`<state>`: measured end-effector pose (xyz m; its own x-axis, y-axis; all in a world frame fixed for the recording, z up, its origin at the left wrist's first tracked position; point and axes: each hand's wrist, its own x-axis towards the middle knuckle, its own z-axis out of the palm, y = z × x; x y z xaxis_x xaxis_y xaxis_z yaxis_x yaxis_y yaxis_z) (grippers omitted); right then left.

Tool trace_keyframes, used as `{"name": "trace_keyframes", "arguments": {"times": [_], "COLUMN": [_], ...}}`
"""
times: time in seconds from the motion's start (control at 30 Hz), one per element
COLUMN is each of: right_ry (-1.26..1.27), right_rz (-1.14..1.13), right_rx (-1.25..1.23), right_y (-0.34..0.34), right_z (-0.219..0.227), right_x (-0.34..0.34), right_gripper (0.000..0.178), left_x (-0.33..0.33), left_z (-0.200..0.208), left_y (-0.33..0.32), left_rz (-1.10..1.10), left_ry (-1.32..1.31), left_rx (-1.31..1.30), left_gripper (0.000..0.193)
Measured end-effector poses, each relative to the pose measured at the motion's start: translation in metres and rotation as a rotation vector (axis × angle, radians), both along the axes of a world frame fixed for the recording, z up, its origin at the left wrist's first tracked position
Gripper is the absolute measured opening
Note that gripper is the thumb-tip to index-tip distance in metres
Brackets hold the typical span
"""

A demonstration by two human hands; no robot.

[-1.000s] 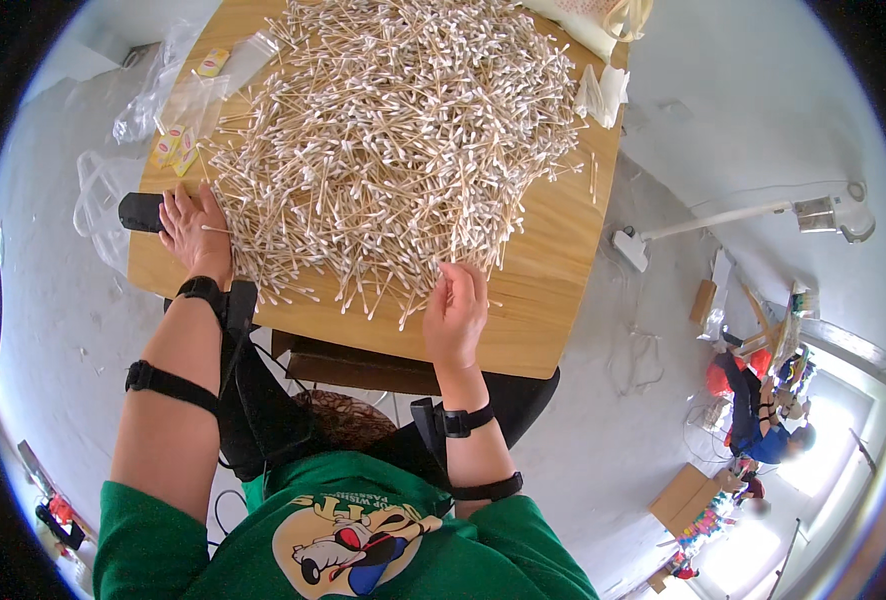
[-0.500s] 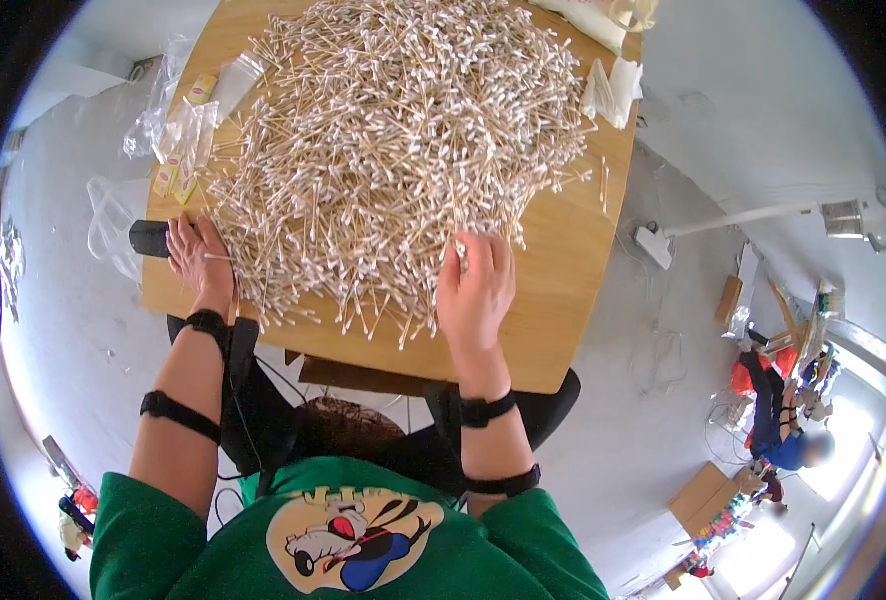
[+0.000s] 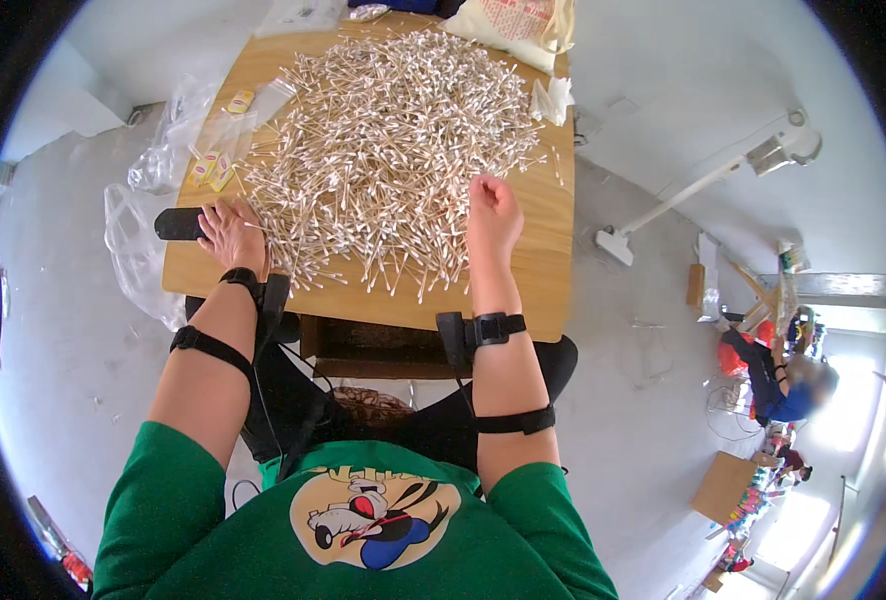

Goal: Sorting a large pile of cotton swabs on a wooden table, picking up individual swabs or small groups and organizing them.

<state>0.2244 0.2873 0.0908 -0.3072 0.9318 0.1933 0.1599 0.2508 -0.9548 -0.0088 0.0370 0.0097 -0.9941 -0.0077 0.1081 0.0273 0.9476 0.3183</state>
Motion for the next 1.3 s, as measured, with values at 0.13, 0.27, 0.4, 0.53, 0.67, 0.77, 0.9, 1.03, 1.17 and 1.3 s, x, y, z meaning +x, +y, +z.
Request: {"name": "trace_keyframes", "arguments": {"times": [0.13, 0.27, 0.4, 0.53, 0.67, 0.77, 0.9, 1.03, 1.17, 1.3], "right_ry": [-0.119, -0.314, -0.435, -0.529, -0.591, -0.535, -0.591, -0.676, -0.718, -0.809], "right_rz": [0.029, 0.313, 0.477, 0.483, 0.324, 0.261, 0.319, 0.419, 0.4, 0.469], "right_rx": [-0.237, -0.323, -0.18, 0.024, 0.062, 0.163, 0.28, 0.425, 0.502, 0.575], "right_y": [-0.04, -0.111, -0.155, -0.166, -0.135, -0.096, -0.081, -0.081, -0.081, -0.076], "right_z": [0.016, 0.013, -0.025, -0.017, -0.011, -0.021, -0.028, -0.037, -0.039, -0.038], "right_x": [0.035, 0.075, 0.104, 0.101, 0.096, 0.093, 0.075, 0.05, 0.038, 0.034], "right_gripper": [0.018, 0.014, 0.012, 0.015, 0.013, 0.009, 0.005, 0.007, 0.008, 0.008], "left_x": [-0.002, -0.003, -0.003, -0.002, -0.003, -0.004, -0.005, -0.001, -0.004, -0.003], "left_z": [-0.009, -0.013, -0.009, -0.009, -0.004, -0.008, -0.011, -0.004, -0.007, -0.007], "left_y": [-0.005, -0.006, 0.0, -0.002, -0.003, -0.003, -0.001, 0.003, 0.001, 0.002], "left_rz": [-0.005, -0.016, -0.021, -0.017, -0.013, -0.012, 0.021, -0.008, -0.004, 0.002], "left_ry": [0.059, 0.131, 0.126, 0.099, 0.043, 0.073, 0.069, 0.03, 0.042, 0.052], "left_rx": [0.065, 0.102, 0.121, 0.082, 0.024, -0.003, -0.018, -0.056, -0.065, -0.077], "left_gripper": [0.051, 0.051, 0.051, 0.05, 0.05, 0.052, 0.056, 0.057, 0.058, 0.056]}}
